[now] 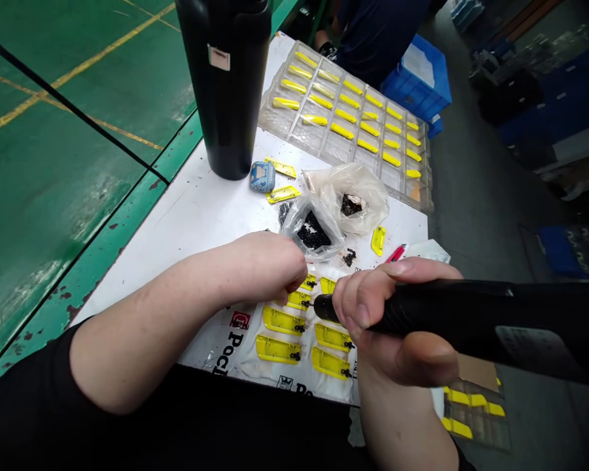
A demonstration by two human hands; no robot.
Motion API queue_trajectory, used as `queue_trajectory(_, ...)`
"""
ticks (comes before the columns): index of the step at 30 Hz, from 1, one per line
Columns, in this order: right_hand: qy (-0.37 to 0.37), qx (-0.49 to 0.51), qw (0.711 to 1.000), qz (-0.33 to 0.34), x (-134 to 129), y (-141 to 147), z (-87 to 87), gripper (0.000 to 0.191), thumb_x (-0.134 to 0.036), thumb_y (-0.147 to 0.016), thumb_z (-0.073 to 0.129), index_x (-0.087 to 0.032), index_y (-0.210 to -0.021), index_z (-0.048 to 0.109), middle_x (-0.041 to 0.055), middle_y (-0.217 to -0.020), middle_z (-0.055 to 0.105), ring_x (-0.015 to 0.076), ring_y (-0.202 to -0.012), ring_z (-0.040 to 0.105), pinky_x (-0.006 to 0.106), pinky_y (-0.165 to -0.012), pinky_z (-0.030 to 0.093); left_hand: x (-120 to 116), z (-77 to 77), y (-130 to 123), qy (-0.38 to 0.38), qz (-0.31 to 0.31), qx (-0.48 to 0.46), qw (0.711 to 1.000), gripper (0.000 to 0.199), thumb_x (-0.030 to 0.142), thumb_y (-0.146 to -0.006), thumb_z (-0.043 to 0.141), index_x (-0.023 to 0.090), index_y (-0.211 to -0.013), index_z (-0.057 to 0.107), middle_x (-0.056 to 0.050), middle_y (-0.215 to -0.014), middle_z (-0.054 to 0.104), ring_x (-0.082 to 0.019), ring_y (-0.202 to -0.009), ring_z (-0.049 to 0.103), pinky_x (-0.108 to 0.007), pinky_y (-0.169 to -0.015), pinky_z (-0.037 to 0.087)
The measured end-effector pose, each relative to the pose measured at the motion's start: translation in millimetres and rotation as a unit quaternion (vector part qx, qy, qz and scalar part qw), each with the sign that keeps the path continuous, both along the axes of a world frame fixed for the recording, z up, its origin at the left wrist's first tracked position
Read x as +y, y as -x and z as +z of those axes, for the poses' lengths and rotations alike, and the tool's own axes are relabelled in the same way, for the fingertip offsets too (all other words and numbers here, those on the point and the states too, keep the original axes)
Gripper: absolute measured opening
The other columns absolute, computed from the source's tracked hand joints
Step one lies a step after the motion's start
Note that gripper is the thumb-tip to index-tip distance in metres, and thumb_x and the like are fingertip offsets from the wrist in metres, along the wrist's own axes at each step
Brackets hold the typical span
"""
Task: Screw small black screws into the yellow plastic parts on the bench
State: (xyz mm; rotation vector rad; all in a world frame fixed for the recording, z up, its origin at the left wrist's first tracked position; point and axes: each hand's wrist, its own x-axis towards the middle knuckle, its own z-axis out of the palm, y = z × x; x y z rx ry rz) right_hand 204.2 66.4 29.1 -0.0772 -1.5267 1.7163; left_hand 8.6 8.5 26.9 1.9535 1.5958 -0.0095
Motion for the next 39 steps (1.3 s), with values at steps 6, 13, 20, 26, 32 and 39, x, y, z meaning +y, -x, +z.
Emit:
queue_trajectory(6, 0.009, -0.016, 1.0, 0.005, 1.2, 2.8, -2.4, 0.039, -0.043, -0.098, 0.089, -0.021, -0.127, 0.074, -0.0019, -0.076, 0.064, 0.0137, -0.055, 0.057, 0.029, -0.053, 0.051, -1.4, -0.9, -3.7, -0.018, -0.008, 0.008, 1.0, 0.012, 0.025, -0.082, 0.089, 0.028, -0.094, 0.087, -0.003, -0.085, 0.076, -0.02, -0.072, 0.062, -0.035, -0.062, 0.031)
queue_trajectory(13, -0.002, -0.031, 0.999, -0.008, 0.7, 4.7, -0.6, 0.037, -0.043, -0.097, 0.09, -0.022, -0.124, 0.076, -0.0025, -0.074, 0.064, 0.0141, -0.054, 0.057, 0.029, -0.052, 0.052, -0.7, 3.9, -5.1, -0.015, -0.009, 0.022, 1.0, 0.009, 0.023, -0.083, 0.084, 0.024, -0.092, 0.085, -0.003, -0.083, 0.074, -0.019, -0.069, 0.061, -0.034, -0.059, 0.03)
queue_trajectory(20, -0.02, -0.037, 0.999, -0.021, -0.7, 4.9, 0.5, 0.036, -0.044, -0.096, 0.089, -0.024, -0.123, 0.077, -0.0024, -0.072, 0.061, 0.0146, -0.051, 0.053, 0.03, -0.049, 0.051, 0.5, 1.1, -7.1, -0.023, -0.01, 0.016, 1.0, 0.01, 0.022, -0.081, 0.084, 0.025, -0.091, 0.084, -0.005, -0.087, 0.077, -0.023, -0.073, 0.064, -0.035, -0.059, 0.034)
queue_trajectory(26, -0.038, -0.035, 0.998, -0.041, 0.7, 0.5, 0.6, 0.039, -0.047, -0.097, 0.088, -0.024, -0.125, 0.077, -0.0009, -0.072, 0.061, 0.0157, -0.049, 0.052, 0.032, -0.046, 0.049, -1.4, 1.0, -6.4, -0.033, -0.003, -0.004, 0.999, 0.01, 0.019, -0.079, 0.088, 0.023, -0.087, 0.083, -0.006, -0.086, 0.076, -0.022, -0.071, 0.062, -0.034, -0.061, 0.036)
queue_trajectory(32, -0.04, -0.04, 0.998, -0.023, 1.3, 3.3, -3.1, 0.039, -0.048, -0.098, 0.087, -0.024, -0.127, 0.076, -0.0007, -0.073, 0.061, 0.0155, -0.049, 0.052, 0.033, -0.047, 0.05, -0.8, 5.6, -7.3, -0.014, 0.01, -0.014, 1.0, 0.013, 0.014, -0.077, 0.089, 0.021, -0.086, 0.083, -0.005, -0.08, 0.073, -0.02, -0.067, 0.058, -0.034, -0.063, 0.039)
queue_trajectory(39, -0.045, -0.058, 0.997, -0.027, -8.9, 7.1, 2.2, 0.036, -0.041, -0.096, 0.09, -0.024, -0.126, 0.078, -0.001, -0.074, 0.063, 0.0163, -0.054, 0.055, 0.032, -0.05, 0.05, -1.0, -1.9, -7.5, -0.044, 0.004, -0.011, 0.999, 0.007, 0.019, -0.081, 0.086, 0.023, -0.086, 0.082, -0.006, -0.08, 0.074, -0.024, -0.071, 0.063, -0.036, -0.065, 0.043)
